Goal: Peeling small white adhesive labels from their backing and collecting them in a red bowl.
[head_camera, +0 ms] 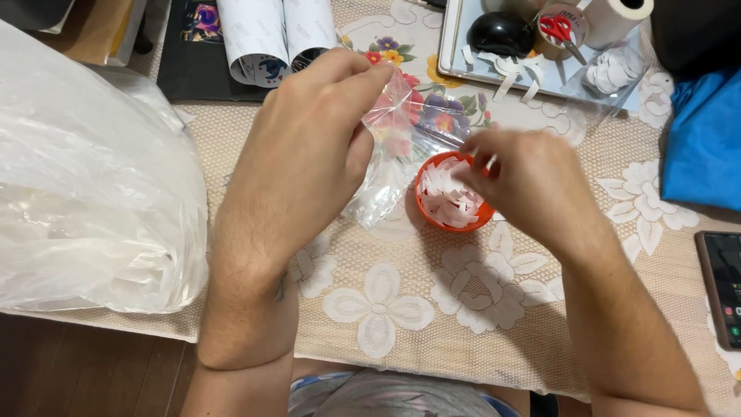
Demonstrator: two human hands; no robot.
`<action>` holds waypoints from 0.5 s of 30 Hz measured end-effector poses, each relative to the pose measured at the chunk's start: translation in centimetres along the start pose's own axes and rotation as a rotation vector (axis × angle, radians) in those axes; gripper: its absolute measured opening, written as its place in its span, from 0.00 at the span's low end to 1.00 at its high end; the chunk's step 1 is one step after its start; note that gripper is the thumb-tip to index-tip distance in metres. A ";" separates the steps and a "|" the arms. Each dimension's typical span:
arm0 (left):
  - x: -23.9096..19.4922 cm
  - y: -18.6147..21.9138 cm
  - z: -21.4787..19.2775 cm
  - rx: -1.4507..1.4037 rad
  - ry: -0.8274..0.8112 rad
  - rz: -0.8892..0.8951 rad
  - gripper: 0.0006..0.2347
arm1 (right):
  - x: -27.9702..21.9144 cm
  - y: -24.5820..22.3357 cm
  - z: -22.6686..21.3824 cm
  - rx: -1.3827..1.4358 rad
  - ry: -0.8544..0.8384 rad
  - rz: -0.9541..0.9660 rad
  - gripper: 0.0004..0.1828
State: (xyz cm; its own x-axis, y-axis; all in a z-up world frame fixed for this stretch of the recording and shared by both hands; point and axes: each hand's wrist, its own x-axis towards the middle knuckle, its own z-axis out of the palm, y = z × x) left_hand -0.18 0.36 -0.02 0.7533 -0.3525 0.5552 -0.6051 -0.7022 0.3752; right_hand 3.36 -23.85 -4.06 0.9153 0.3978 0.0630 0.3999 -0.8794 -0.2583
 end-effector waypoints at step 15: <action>0.3 0.3 0.8 0.033 -0.043 -0.019 0.19 | 0.4 3.9 8.3 -0.008 -0.053 0.001 0.08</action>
State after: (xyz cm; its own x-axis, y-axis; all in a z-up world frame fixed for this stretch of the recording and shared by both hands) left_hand 0.03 -0.46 -0.36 0.7755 -0.3642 0.5157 -0.5820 -0.7290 0.3603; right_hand 4.93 -24.91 -13.03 0.9122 0.4096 0.0113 0.3992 -0.8821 -0.2502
